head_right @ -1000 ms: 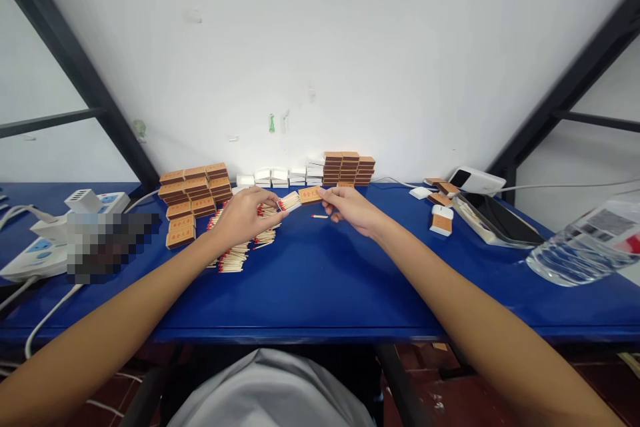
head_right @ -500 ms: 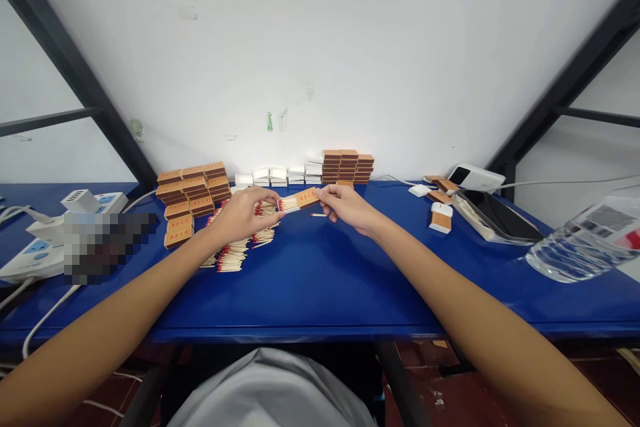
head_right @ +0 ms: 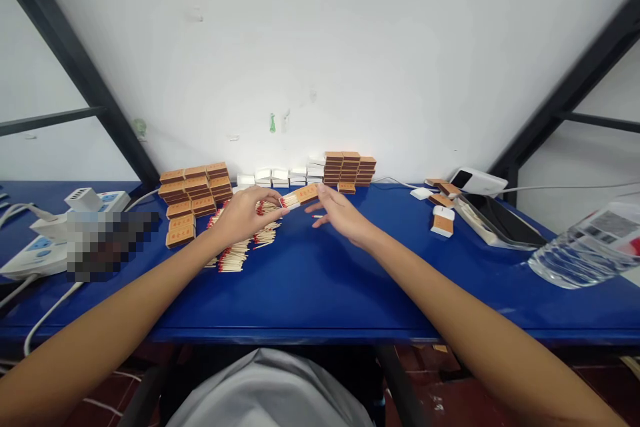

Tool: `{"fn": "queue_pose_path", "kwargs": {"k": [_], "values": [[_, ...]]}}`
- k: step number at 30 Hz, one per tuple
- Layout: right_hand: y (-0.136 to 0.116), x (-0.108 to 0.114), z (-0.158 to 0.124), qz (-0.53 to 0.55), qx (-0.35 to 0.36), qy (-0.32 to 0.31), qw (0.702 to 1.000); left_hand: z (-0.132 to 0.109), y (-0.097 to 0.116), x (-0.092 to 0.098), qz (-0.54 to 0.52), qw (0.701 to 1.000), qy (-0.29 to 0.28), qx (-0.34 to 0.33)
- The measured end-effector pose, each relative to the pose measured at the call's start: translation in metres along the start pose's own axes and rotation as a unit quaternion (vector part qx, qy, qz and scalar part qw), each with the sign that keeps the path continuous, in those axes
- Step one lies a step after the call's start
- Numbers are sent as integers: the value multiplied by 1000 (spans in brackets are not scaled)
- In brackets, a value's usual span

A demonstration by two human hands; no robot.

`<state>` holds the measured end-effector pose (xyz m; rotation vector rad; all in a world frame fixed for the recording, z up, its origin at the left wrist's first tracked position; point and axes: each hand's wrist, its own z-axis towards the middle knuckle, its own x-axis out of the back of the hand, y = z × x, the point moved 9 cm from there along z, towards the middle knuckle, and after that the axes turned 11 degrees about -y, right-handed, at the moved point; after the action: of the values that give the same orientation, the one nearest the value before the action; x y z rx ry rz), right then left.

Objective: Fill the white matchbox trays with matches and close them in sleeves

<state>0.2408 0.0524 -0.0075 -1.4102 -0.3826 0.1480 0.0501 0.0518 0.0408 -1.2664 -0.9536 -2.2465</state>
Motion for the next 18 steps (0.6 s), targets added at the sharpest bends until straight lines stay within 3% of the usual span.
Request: {"fn": "queue_pose_path", "kwargs": {"k": [3,5,18], "values": [[-7,-34,-6,9,13,-80,997,-1,2,-1,-9,1000,11,-22],[-8,-45,-9,5,10,-99,995,-2,3,1,-9,999,25,-33],[-10,-56,-13,-31,14,-149,988,-2,-2,-3,-36,997,27,-64]]}}
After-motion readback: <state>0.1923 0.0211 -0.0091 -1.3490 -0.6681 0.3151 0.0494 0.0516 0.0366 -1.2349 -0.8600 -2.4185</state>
